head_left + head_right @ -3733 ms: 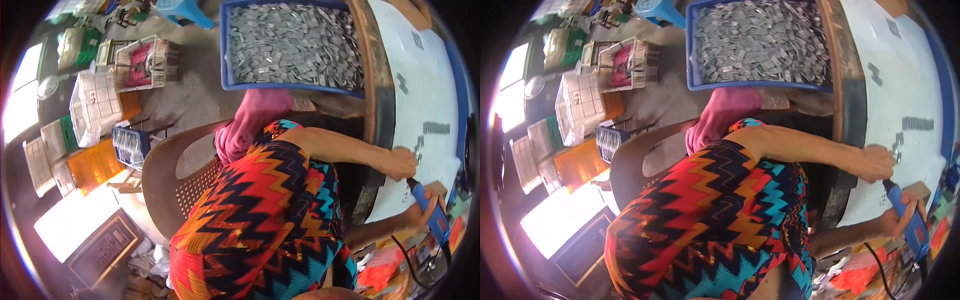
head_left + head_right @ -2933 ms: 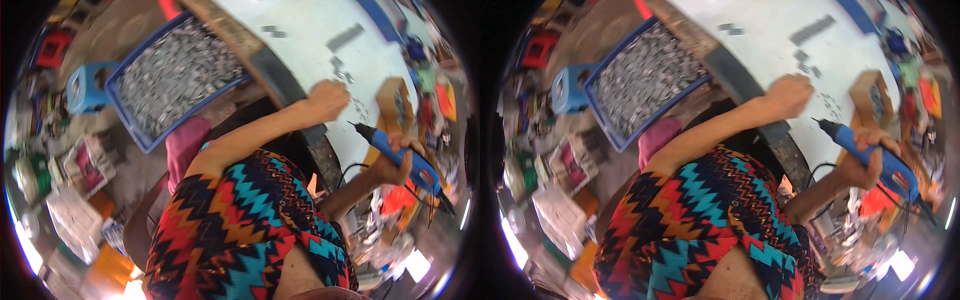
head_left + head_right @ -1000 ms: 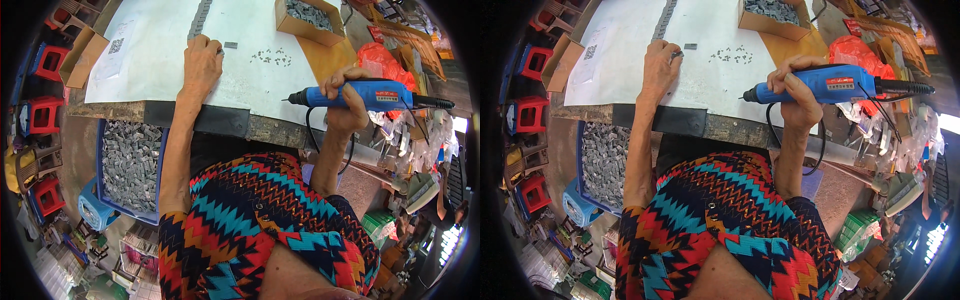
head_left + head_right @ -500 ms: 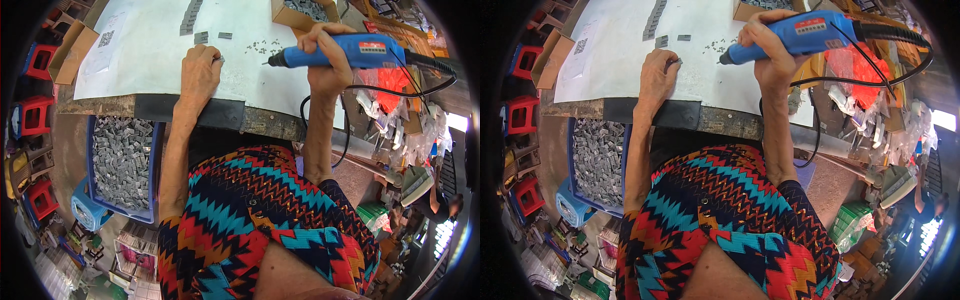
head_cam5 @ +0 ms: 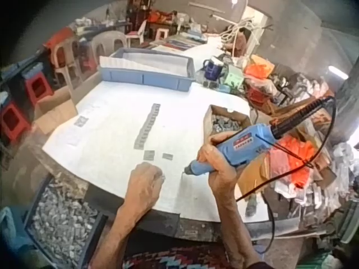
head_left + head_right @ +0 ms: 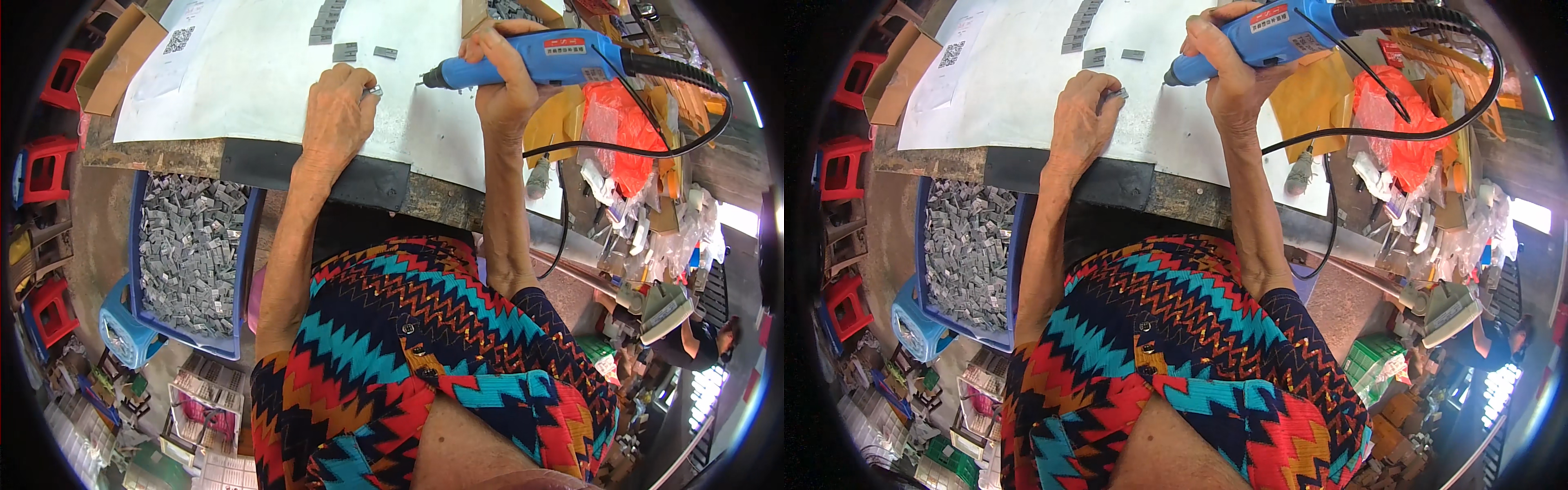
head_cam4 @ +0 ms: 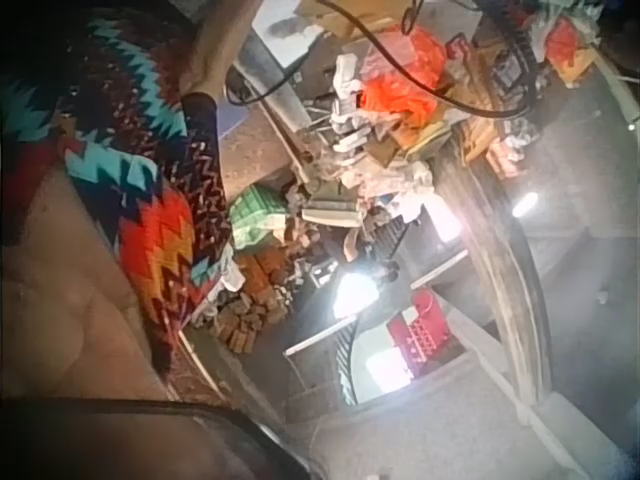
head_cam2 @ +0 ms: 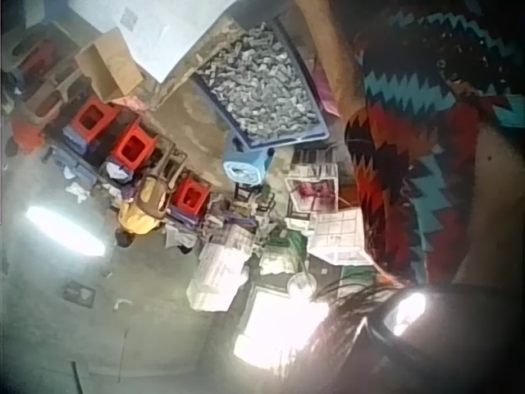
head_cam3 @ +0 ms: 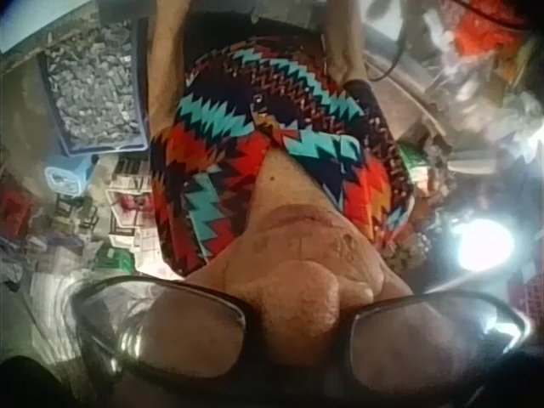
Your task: Using an electric screwdriver to secure screws into small metal hardware components on a workbench.
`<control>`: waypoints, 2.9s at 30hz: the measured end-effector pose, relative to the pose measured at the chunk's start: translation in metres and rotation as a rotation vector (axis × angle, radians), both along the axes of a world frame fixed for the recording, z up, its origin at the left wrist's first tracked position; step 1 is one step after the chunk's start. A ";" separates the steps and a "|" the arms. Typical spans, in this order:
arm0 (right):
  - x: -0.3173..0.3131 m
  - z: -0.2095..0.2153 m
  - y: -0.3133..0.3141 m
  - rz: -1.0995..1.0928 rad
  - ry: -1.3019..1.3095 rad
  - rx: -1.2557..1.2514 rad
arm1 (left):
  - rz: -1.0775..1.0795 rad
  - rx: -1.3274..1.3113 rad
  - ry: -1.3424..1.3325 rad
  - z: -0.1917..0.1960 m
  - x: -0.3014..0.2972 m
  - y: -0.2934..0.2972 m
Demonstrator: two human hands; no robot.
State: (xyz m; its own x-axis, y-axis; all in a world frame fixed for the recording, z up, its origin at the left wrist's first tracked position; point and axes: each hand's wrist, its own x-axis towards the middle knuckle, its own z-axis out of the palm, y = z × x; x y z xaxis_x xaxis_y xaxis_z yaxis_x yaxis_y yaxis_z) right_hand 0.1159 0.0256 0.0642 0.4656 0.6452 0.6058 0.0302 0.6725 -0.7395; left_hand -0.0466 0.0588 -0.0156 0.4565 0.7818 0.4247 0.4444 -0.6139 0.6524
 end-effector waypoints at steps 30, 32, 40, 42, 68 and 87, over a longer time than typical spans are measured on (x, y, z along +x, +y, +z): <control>0.008 0.020 -0.033 0.230 0.351 -0.068 | -0.068 -0.091 -0.215 0.008 0.013 -0.024; 0.009 0.019 -0.033 0.230 0.347 -0.071 | -0.068 -0.085 -0.210 0.008 0.013 -0.024; 0.008 0.020 -0.034 0.218 0.334 -0.072 | -0.079 -0.046 -0.202 0.007 0.014 -0.023; 0.006 0.019 -0.033 0.245 0.279 -0.063 | -0.080 -0.035 -0.194 0.006 0.013 -0.023; 0.001 0.019 -0.036 0.183 0.241 -0.082 | -0.114 -0.038 -0.192 0.006 0.011 -0.027; -0.002 0.021 -0.037 0.217 0.198 -0.078 | -0.136 -0.038 -0.170 0.007 0.011 -0.028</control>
